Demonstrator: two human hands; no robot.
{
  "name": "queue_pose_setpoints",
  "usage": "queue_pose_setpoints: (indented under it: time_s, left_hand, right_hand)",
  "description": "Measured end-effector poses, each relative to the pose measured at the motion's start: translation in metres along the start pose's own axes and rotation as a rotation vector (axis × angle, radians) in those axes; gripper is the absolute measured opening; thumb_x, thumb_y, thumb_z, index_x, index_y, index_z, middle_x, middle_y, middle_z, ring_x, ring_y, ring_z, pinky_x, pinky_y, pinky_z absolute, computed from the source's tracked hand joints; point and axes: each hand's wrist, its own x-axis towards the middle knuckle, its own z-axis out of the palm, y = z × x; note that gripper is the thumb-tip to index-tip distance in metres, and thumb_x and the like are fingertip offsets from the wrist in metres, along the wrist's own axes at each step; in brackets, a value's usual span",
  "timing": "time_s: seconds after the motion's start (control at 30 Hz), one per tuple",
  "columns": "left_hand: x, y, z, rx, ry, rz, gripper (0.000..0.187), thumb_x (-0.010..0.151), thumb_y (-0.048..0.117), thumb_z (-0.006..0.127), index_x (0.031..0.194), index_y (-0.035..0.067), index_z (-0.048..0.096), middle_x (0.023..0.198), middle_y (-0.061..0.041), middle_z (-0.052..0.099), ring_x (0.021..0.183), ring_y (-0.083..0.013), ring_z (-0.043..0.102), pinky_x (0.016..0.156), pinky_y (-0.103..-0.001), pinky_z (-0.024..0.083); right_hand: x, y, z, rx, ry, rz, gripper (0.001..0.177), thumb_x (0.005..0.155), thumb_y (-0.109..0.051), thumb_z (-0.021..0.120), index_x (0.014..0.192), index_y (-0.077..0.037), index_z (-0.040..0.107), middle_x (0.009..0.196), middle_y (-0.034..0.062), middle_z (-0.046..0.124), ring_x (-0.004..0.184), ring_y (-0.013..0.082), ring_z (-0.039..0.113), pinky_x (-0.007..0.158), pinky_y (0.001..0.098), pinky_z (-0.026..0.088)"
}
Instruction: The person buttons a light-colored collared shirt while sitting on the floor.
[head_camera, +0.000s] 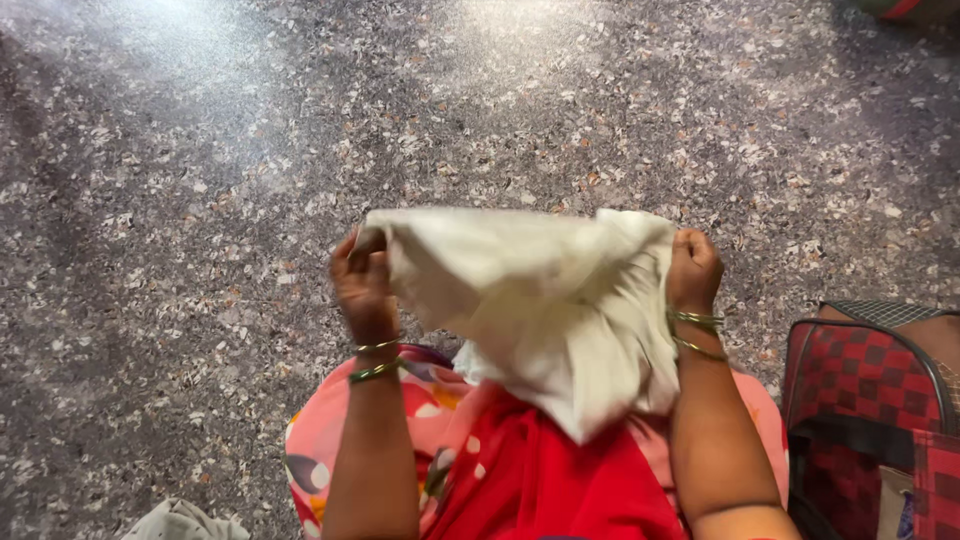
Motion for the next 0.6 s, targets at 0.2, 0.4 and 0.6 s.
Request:
queue_pose_setpoints:
  time_s: [0.2,0.4,0.6]
  left_hand:
    - [-0.055,-0.065,0.080,1.023,-0.649,0.021,0.098,0.085,0.037,0.076,0.159,0.008,0.019,0.162,-0.022,0.026,0.149,-0.0382,0.027,0.122,-0.047,0.027]
    - [-0.111,-0.099,0.099,1.687,-1.360,-0.368,0.073,0.083,0.058,0.071,0.148,0.033,0.050,0.149,-0.010,0.053,0.143,-0.0291,0.043,0.117,-0.063,0.028]
    - [-0.076,-0.105,0.073,1.886,-1.387,-0.696,0.046,0.074,0.035,0.083,0.116,0.017,0.076,0.127,-0.006,0.072,0.117,-0.0246,0.069,0.095,-0.042,0.057]
  right_hand:
    - [-0.038,-0.019,0.043,-0.270,-0.349,-0.712,0.036,0.095,-0.027,0.069,0.123,-0.005,0.061,0.121,0.0189,0.067,0.112,0.0344,0.065,0.098,0.0431,0.052]
    - [-0.057,0.055,0.118,-0.832,-1.001,-0.559,0.032,0.083,-0.017,0.073,0.114,-0.006,0.071,0.108,0.0197,0.073,0.096,0.0354,0.071,0.084,0.0437,0.057]
    - [-0.067,0.024,0.098,-0.559,-1.243,-0.458,0.020,0.085,-0.018,0.070,0.103,-0.011,0.078,0.095,0.0117,0.079,0.085,0.0263,0.073,0.078,0.0375,0.056]
